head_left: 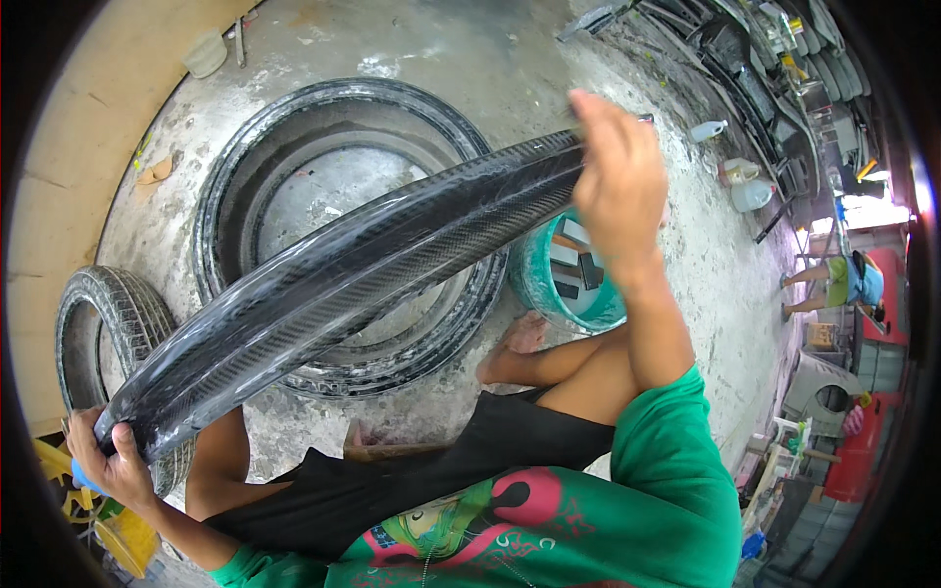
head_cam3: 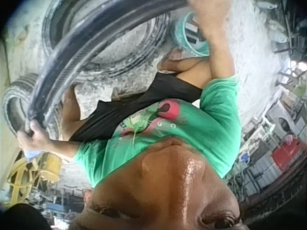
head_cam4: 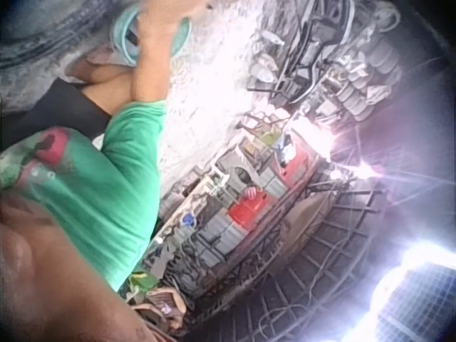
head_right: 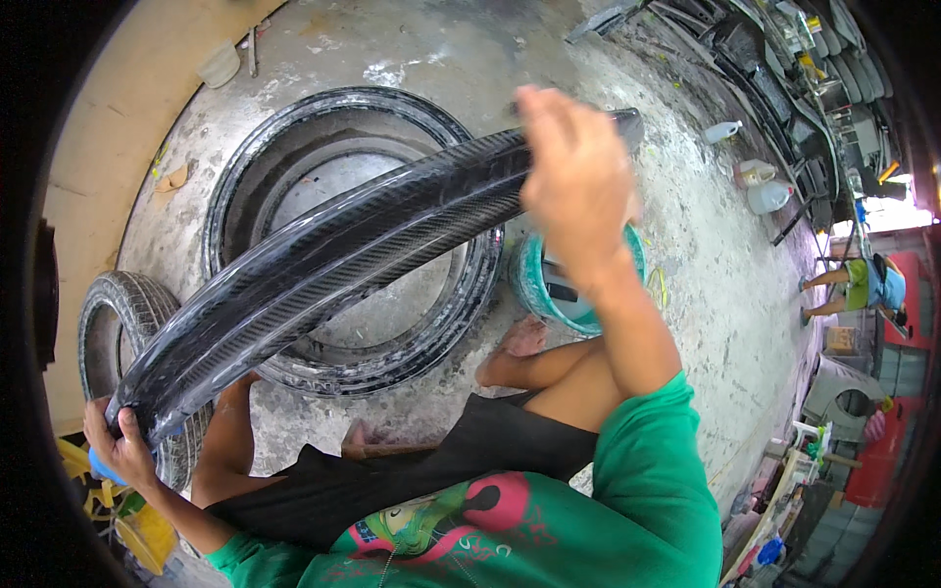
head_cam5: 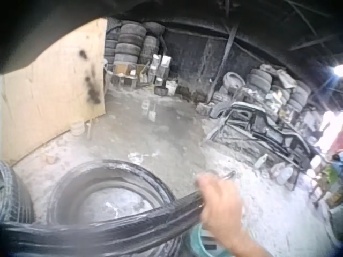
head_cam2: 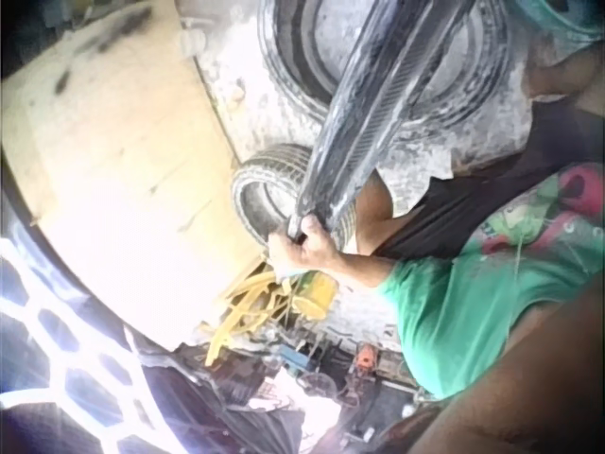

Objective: The person wet sands a carbon fiber part, dipping a sanding block and sandpaper into a bucket of water and rubbing the surfaces and edges.

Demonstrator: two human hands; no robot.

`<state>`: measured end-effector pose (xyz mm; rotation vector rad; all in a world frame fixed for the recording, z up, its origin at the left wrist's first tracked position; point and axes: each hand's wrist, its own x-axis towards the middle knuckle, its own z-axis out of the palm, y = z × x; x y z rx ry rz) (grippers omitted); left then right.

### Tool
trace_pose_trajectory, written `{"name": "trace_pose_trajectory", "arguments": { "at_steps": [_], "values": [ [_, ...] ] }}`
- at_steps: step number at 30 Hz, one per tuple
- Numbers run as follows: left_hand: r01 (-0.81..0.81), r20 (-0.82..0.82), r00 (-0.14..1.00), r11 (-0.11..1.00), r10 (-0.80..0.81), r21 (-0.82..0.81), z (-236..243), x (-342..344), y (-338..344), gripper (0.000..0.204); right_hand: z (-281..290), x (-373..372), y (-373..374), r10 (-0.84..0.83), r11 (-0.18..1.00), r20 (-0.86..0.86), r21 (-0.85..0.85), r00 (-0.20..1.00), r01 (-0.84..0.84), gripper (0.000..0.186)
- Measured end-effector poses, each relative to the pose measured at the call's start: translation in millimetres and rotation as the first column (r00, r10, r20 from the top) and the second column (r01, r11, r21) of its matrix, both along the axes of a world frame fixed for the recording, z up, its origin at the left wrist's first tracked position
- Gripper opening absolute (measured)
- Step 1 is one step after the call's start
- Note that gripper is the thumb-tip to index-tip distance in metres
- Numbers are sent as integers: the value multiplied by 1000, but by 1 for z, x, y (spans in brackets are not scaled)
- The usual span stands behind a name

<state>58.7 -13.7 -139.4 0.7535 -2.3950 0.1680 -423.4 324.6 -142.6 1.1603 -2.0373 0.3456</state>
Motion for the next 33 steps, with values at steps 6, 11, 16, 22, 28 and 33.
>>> {"name": "trace_pose_trajectory", "arguments": {
  "at_steps": [6,11,16,22,28,33],
  "values": [
    [13,-13,1000,1000,-13,-4,3,-11,6,58,-5,-47,25,-149,987,30,-60,988,150,43],
    [5,25,1000,1000,-6,22,4,-7,8,57,-4,-12,8,-73,997,24,-25,997,74,43],
    [40,16,999,999,-40,10,5,7,10,58,-9,7,12,64,994,-63,-85,996,-69,54],
    [-5,47,999,1000,6,-23,8,-17,10,59,-9,-42,20,-137,977,143,-147,980,158,34],
    [23,60,998,998,-26,57,6,10,12,54,-6,7,6,61,985,43,-163,997,-53,44],
    [-19,72,997,1000,20,-16,3,-10,7,62,-10,-67,35,-196,957,218,-168,956,235,36]
  ]
}}
